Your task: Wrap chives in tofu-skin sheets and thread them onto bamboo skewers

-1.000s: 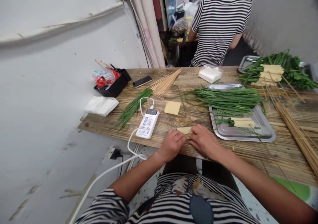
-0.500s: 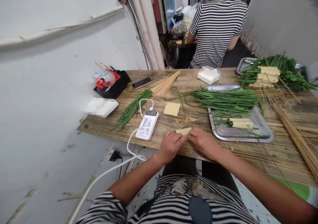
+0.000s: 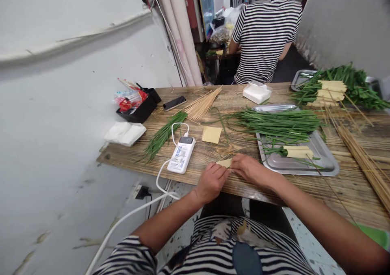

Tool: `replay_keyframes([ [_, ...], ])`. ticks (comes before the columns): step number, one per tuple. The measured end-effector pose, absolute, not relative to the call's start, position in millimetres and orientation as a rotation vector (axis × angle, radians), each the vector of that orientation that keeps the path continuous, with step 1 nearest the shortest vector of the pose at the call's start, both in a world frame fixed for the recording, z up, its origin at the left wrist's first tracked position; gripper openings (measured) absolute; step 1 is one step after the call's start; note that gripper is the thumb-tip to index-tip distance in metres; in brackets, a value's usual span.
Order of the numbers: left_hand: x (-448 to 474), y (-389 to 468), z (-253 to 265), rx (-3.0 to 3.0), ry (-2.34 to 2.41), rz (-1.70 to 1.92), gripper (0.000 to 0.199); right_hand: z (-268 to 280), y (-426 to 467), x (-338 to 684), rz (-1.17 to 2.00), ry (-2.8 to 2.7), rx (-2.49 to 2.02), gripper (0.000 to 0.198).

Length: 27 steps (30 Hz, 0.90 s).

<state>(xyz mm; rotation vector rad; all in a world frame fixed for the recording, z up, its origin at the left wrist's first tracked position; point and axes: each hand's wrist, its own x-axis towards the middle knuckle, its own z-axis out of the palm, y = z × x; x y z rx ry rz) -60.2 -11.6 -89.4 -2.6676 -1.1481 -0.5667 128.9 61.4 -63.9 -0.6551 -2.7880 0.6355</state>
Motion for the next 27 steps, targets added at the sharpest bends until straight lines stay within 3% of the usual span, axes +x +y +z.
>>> replay_keyframes([
  [8, -57.8, -10.5, -89.5, -2.707, -1.237, -0.571, 0.025, -70.1, 20.8, 135.9, 0.039, -2.696, -0.811, 0.02],
  [27, -49.7, -15.1, -88.2, -2.561, -1.423, -0.453, 0.018, -70.5, 31.9, 129.7, -0.016, -2.742, -0.858, 0.02],
])
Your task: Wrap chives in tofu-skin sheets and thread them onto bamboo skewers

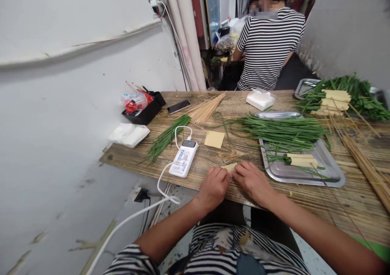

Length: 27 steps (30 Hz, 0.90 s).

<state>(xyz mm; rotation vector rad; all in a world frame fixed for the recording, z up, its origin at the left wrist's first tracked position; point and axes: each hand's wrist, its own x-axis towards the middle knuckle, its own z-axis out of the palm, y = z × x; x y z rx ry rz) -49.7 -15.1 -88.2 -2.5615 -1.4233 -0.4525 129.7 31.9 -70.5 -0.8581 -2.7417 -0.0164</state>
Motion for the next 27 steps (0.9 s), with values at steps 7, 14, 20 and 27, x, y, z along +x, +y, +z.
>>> replay_keyframes([
  [7, -50.5, -12.0, -91.5, -2.525, -1.411, -0.565, 0.019, -72.2, 34.8, 127.0, -0.067, -2.743, -0.862, 0.016],
  [14, -53.4, -12.3, -86.7, -2.546, -1.346, -0.529, 0.021, -69.3, 34.5, 125.8, -0.058, -2.758, -0.87, 0.011],
  [20, -53.1, -6.2, -77.9, -2.61, -1.391, -0.391, 0.016, -76.0, 16.6, 124.9, -0.064, -2.639, -1.004, 0.023],
  [27, -53.3, -3.4, -74.0, -2.654, -1.456, -0.362, 0.014, -79.3, 12.2, 120.1, -0.052, -2.624, -0.952, 0.025],
])
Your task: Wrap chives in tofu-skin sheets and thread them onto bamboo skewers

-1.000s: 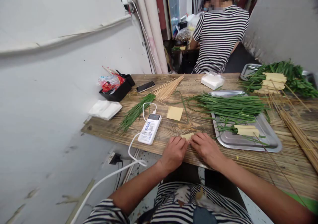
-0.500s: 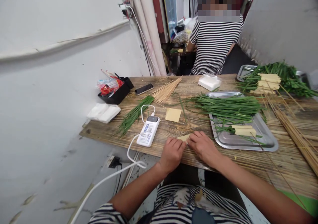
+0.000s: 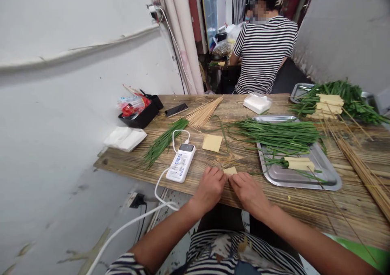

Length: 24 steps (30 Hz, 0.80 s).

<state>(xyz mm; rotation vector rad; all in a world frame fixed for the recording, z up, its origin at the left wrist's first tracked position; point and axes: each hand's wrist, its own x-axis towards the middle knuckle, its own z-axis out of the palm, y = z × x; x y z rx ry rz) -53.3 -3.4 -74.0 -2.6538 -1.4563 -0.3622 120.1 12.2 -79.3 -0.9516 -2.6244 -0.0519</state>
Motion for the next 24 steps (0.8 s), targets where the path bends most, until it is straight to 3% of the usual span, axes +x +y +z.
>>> replay_keyframes([
  [7, -54.9, 2.1, -71.5, -2.734, -1.5, -0.361, 0.017, -78.4, 15.9, 119.1, -0.095, -2.604, -0.958, 0.028],
  [16, -52.7, -1.1, -72.1, -2.657, -1.467, -0.309, 0.018, -79.0, 24.4, 112.0, 0.131, -2.583, -1.104, 0.02],
  [24, -54.4, -15.1, -87.8, -2.519, -1.284, -0.698, 0.034, -76.7, 27.1, 112.6, 0.086, -2.66, -1.111, 0.02],
])
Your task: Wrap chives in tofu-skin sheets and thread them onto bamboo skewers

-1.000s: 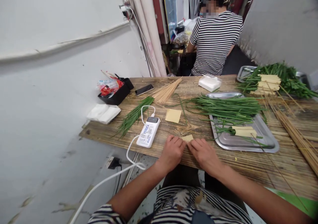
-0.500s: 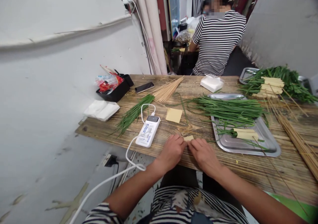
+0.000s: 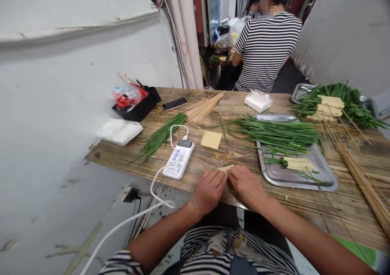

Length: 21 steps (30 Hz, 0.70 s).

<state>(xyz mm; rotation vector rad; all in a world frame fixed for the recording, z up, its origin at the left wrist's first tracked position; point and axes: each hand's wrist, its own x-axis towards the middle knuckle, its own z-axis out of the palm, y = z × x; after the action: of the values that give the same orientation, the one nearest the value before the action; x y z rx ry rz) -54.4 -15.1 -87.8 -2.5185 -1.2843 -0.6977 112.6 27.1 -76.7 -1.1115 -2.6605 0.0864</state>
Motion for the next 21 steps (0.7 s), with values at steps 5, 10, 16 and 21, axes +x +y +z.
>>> replay_keyframes([
  [5, -56.0, -10.0, -93.6, -2.518, -1.277, -0.721, 0.031, -72.1, 33.3, 114.4, -0.006, -2.748, -1.01, 0.018],
  [10, -55.0, -3.8, -93.0, -2.52, -1.329, -0.667, 0.029, -70.7, 35.3, 114.5, -0.012, -2.764, -1.028, 0.02],
  [16, -56.0, 4.1, -95.9, -2.55, -1.428, -0.645, 0.025, -70.0, 39.0, 110.1, -0.159, -2.746, -1.04, 0.022],
  [21, -56.9, 8.4, -98.0, -2.591, -1.485, -0.681, 0.025, -42.5, 22.3, 165.9, -0.361, -2.446, -1.344, 0.047],
])
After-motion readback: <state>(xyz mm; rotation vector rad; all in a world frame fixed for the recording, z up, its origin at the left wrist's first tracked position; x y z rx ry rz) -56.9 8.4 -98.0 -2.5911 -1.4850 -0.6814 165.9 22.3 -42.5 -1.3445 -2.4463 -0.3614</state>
